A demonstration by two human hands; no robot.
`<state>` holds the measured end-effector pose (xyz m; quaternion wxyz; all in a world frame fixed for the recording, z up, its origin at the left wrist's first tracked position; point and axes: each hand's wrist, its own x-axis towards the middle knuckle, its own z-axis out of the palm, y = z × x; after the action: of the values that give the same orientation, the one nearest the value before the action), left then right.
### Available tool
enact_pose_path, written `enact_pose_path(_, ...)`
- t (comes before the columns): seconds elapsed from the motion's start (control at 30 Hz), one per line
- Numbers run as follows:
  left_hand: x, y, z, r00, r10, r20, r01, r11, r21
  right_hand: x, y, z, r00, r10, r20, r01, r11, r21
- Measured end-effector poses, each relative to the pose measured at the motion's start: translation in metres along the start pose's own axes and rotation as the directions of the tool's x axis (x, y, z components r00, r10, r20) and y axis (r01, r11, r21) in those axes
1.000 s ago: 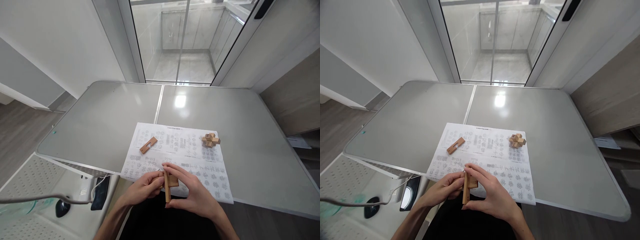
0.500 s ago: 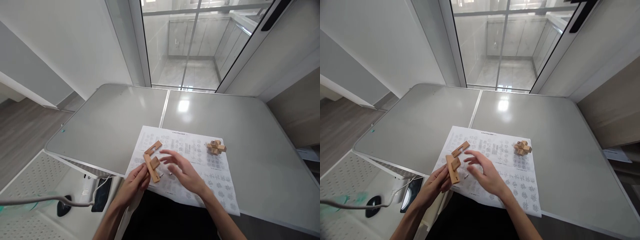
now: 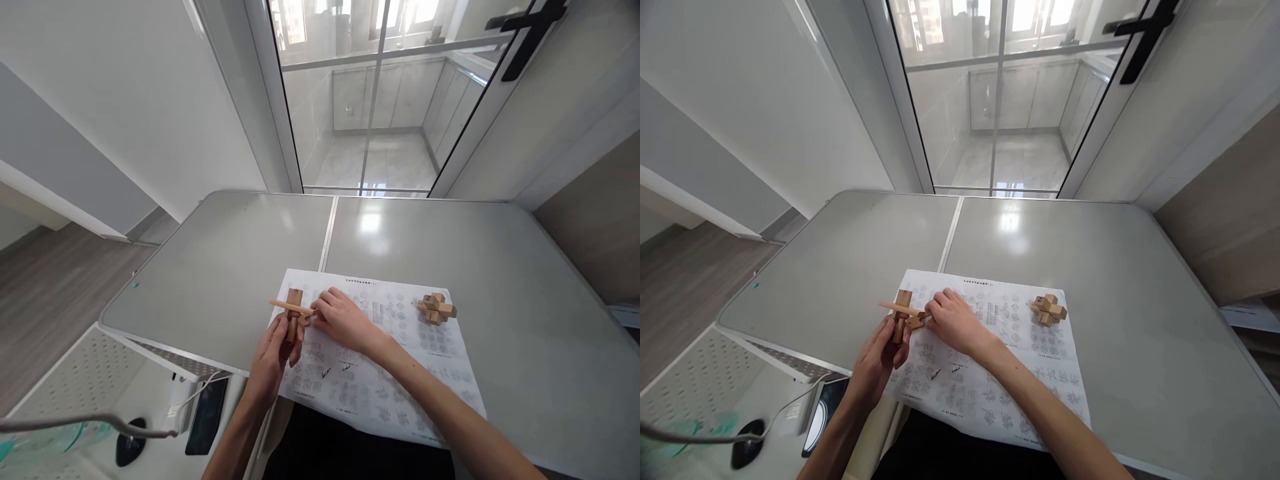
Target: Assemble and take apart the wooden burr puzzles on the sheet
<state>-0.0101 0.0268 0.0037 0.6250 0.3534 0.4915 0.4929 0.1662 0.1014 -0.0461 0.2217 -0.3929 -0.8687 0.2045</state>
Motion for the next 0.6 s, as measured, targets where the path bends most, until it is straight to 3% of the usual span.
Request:
enact_pose_path(0.23,0.003,-0.012,0.006,0.999,0.043,-0.022,-0.042,0.999,0.002,-0.010,0.014,-0.012,0.994,0.107,0.025,-0.108,0.994,0.031)
enact_pose_path(0.4,0.009,-0.015,0.010,0.996,0.061,-0.068,-0.061,0.998,0.004,-0.019,0.029,-0.032,0.996,0.022,-0.081,-0.003,0.975,0.223)
enact_pose_path(0.5,0.014,-0.018,0.011,0.991,0.088,-0.104,-0.087,0.996,0.010,-0.027,0.041,-0.043,0.969,0.192,-0.154,-0.083,0.843,0.531)
enact_pose_path(0.6,0.017,-0.025,0.013,0.988,0.101,-0.117,-0.096,0.994,0.044,-0.032,0.049,-0.045,0.902,0.408,-0.141,-0.131,0.569,0.812)
